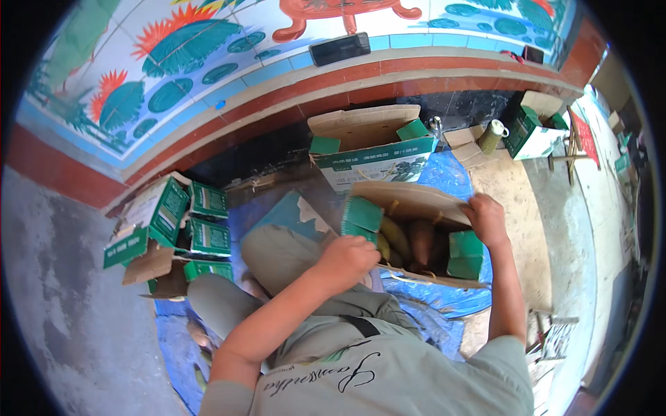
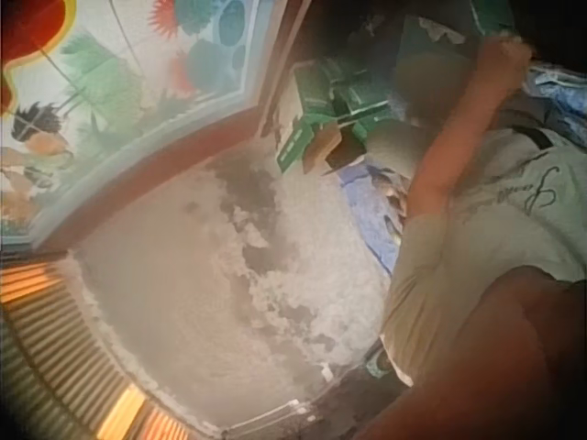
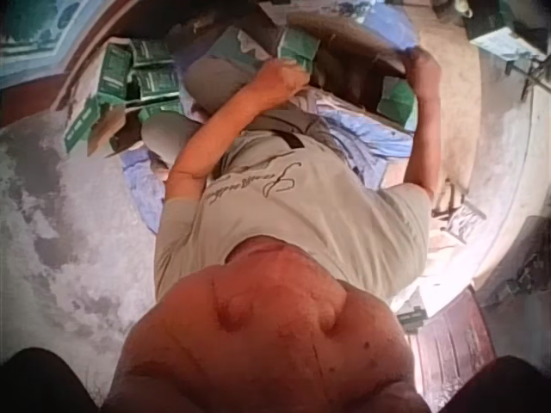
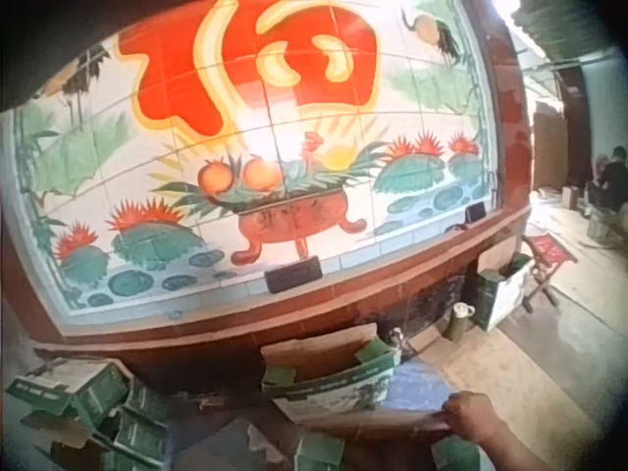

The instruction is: Sorting, weighing, and packing green radishes into cardboard boxes.

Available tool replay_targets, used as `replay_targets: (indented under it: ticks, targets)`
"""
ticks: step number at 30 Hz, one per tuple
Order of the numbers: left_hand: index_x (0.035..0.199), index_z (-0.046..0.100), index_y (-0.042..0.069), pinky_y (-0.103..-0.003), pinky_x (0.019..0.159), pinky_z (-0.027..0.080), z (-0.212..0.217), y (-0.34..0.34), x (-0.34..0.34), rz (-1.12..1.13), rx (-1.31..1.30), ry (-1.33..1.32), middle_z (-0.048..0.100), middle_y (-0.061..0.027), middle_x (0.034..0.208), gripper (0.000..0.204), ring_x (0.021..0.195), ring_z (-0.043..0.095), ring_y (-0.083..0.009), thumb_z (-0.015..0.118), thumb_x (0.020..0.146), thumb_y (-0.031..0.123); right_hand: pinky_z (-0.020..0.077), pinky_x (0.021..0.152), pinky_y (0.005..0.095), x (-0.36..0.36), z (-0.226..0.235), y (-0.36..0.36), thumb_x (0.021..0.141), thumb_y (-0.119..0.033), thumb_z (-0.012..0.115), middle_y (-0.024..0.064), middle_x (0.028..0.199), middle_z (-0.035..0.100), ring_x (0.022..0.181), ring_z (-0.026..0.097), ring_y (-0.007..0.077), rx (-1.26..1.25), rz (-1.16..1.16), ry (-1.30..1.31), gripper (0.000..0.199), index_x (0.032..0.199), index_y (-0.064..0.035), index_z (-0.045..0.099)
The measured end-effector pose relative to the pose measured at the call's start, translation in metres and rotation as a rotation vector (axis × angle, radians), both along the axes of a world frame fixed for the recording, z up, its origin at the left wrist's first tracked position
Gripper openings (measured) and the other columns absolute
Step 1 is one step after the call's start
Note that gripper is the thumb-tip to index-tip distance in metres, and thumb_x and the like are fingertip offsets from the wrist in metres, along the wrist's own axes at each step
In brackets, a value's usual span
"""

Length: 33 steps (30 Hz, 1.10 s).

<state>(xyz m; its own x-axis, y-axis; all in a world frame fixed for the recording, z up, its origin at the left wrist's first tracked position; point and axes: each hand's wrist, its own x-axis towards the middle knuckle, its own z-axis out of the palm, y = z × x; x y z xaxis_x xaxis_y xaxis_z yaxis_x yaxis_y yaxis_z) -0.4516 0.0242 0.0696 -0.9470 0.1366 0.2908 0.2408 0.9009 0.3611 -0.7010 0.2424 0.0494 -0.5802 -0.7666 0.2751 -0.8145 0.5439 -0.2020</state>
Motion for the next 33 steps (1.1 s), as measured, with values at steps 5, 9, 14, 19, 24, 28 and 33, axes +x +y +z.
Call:
replay_targets:
  ticks: [5,9,14,19,24,28,33]
  targets:
    - [0.064,0.052,0.01,-0.038,0.061,0.044,-0.058,0.053,-0.038,-0.184,0.055,-0.009,0.052,-0.0048,0.068,0.009,0.069,0.054,-0.0245,0.058,0.071,0.012,0.044,0.062,0.0425,-0.011,0.0,0.091,0.074,-0.016,0.063,0.0123,0.07,0.054,0.071,0.055,0.0322,0.155,-0.186,0.064,0.017,0.065,-0.0049,0.054]
    - [0.066,0.053,0.011,-0.04,0.063,0.044,-0.053,0.056,-0.058,-0.178,0.101,-0.094,0.054,-0.0054,0.07,0.008,0.072,0.056,-0.0246,0.058,0.071,0.015,0.0468,0.063,0.0415,-0.015,-0.035,0.148,0.076,-0.017,0.059,0.0116,0.075,0.059,0.074,0.059,0.0309,0.517,-0.27,0.057,0.011,0.07,-0.0075,0.061]
    - [0.086,0.064,0.008,-0.038,0.075,0.047,0.017,-0.028,-0.041,0.168,0.191,0.218,0.061,-0.0094,0.085,0.013,0.083,0.058,-0.0283,0.06,0.077,0.016,0.0489,0.07,0.0422,-0.038,-0.051,0.19,0.077,-0.019,0.06,0.0152,0.083,0.065,0.08,0.062,0.0322,0.628,-0.507,-0.126,0.014,0.082,-0.0074,0.067]
    - [0.091,0.064,0.004,-0.037,0.078,0.047,0.038,-0.107,0.033,0.754,0.266,0.292,0.064,-0.0128,0.092,0.015,0.088,0.06,-0.0308,0.059,0.08,0.014,0.047,0.073,0.0428,-0.05,-0.014,0.081,0.078,-0.02,0.064,0.017,0.089,0.062,0.085,0.06,0.0352,0.206,-0.15,-0.106,0.024,0.096,-0.0051,0.062]
    - [0.096,0.062,0.002,-0.032,0.077,0.048,0.011,-0.157,0.122,1.017,0.308,0.36,0.065,-0.0135,0.093,0.016,0.087,0.063,-0.0263,0.056,0.085,0.013,0.0461,0.077,0.0412,-0.032,0.016,-0.089,0.076,-0.015,0.066,0.0159,0.098,0.059,0.091,0.057,0.0362,-0.068,0.162,-0.129,0.031,0.106,-0.0066,0.059]
    - [0.097,0.06,0.001,-0.03,0.076,0.048,-0.02,-0.179,0.168,1.138,0.402,0.39,0.066,-0.0125,0.09,0.017,0.085,0.064,-0.0234,0.055,0.087,0.013,0.0452,0.083,0.0393,-0.041,-0.02,-0.181,0.071,-0.016,0.071,0.0121,0.107,0.059,0.099,0.056,0.0329,-0.143,0.316,0.052,0.046,0.113,-0.0106,0.056]
    - [0.096,0.06,0.001,-0.029,0.073,0.048,-0.036,-0.183,0.214,1.236,0.488,0.404,0.065,-0.0124,0.086,0.016,0.081,0.064,-0.0217,0.055,0.087,0.014,0.0482,0.08,0.0402,-0.047,-0.072,-0.232,0.068,-0.027,0.073,0.0094,0.103,0.062,0.096,0.059,0.03,0.39,0.142,0.085,0.045,0.109,-0.0152,0.058]
